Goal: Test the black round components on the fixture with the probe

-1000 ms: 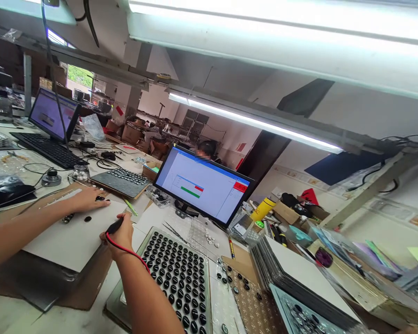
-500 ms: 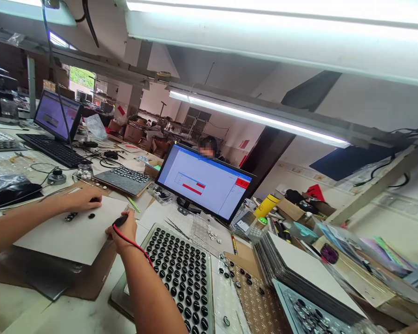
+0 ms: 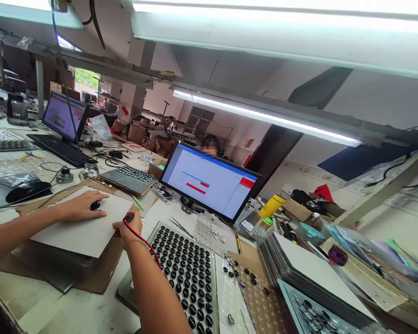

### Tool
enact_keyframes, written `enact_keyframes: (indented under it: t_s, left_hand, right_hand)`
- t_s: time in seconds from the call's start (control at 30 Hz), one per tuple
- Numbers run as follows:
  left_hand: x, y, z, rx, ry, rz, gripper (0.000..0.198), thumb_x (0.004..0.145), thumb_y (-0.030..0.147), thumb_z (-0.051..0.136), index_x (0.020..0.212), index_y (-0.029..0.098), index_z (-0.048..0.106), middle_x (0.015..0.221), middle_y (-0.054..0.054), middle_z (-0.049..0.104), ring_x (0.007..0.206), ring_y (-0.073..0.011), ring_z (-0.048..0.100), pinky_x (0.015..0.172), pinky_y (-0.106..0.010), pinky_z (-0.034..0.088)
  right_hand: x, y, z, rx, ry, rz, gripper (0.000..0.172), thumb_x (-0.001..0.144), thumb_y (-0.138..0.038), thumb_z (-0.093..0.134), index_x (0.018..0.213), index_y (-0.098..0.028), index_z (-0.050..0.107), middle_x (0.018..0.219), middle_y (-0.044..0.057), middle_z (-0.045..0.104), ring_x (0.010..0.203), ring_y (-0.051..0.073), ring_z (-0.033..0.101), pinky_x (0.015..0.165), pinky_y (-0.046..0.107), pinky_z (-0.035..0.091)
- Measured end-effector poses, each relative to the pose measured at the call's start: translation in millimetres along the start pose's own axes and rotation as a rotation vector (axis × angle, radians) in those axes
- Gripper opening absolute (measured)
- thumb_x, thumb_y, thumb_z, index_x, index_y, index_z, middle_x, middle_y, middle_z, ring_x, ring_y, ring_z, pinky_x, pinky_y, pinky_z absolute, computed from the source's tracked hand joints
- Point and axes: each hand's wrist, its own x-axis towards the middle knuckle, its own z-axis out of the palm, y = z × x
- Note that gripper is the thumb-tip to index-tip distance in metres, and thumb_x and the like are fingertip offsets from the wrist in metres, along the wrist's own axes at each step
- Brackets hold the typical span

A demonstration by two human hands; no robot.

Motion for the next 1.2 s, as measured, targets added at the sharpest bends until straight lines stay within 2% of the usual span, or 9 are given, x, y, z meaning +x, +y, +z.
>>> enact_keyframes:
  t_s: [0.17,0.37,0.5,0.8,0.97,1.07,1.2]
  left_hand:
    - [-4,5,8.8,0.020,0.073,0.025,0.034,0.088,0.035,0.060,0.119,0.020,0.058,0.124,-0.009,0.061,0.103,-0.0264,0.062,0.085,-0.050,0.052]
    - [-7,4,13.8,-0.013,0.096,0.107,0.028,0.089,0.032,0.059,0.115,0.021,0.060,0.120,-0.009,0.063,0.097,-0.0233,0.064,0.081,-0.046,0.054]
    - [-7,3,12.4,-0.031,0.144,0.104,0.034,0.089,0.033,0.060,0.121,0.022,0.057,0.129,-0.010,0.058,0.106,-0.0269,0.060,0.087,-0.050,0.051]
    - [-9,14,4.5,-0.112,0.038,0.197,0.028,0.089,0.033,0.059,0.114,0.021,0.061,0.119,-0.008,0.063,0.099,-0.0242,0.063,0.082,-0.047,0.053]
    - [-16,10,6.3,-0.097,0.042,0.249,0.024,0.090,0.033,0.058,0.111,0.022,0.062,0.119,-0.008,0.063,0.097,-0.0232,0.063,0.082,-0.045,0.053]
    - [-17,4,13.0,-0.083,0.063,0.256,0.024,0.090,0.033,0.058,0.110,0.022,0.063,0.117,-0.008,0.064,0.096,-0.0228,0.063,0.081,-0.045,0.054]
    - [-15,0,13.4,-0.079,0.092,0.292,0.022,0.090,0.032,0.058,0.108,0.021,0.063,0.113,-0.007,0.065,0.093,-0.0221,0.064,0.080,-0.044,0.054]
  right_hand:
    - [-3,-8,5,-0.054,0.063,0.049,0.031,0.093,-0.029,0.060,0.121,-0.017,0.056,0.118,0.008,0.061,0.095,0.021,0.065,0.078,0.040,0.056]
    - [-7,-15,3,-0.071,0.116,0.013,0.029,0.093,-0.028,0.060,0.119,-0.017,0.057,0.115,0.007,0.062,0.092,0.020,0.065,0.075,0.038,0.057]
    - [-13,-18,-7,-0.058,0.100,-0.002,0.027,0.093,-0.028,0.059,0.117,-0.016,0.057,0.111,0.006,0.063,0.087,0.018,0.066,0.071,0.035,0.058]
    - [-33,-34,-26,0.004,0.034,0.026,0.028,0.093,-0.026,0.059,0.119,-0.016,0.056,0.108,0.006,0.064,0.082,0.017,0.066,0.067,0.033,0.058]
    - [-42,-43,-69,0.072,0.113,0.003,0.028,0.093,-0.027,0.059,0.118,-0.016,0.056,0.109,0.006,0.064,0.084,0.017,0.066,0.069,0.034,0.058]
    - [-54,-44,-110,0.110,0.194,-0.056,0.025,0.093,-0.026,0.059,0.116,-0.016,0.058,0.105,0.005,0.064,0.080,0.016,0.066,0.066,0.032,0.057]
    - [-86,-37,-175,0.165,0.328,-0.155,0.019,0.093,-0.023,0.059,0.110,-0.015,0.059,0.091,0.001,0.064,0.063,0.010,0.061,0.054,0.023,0.053]
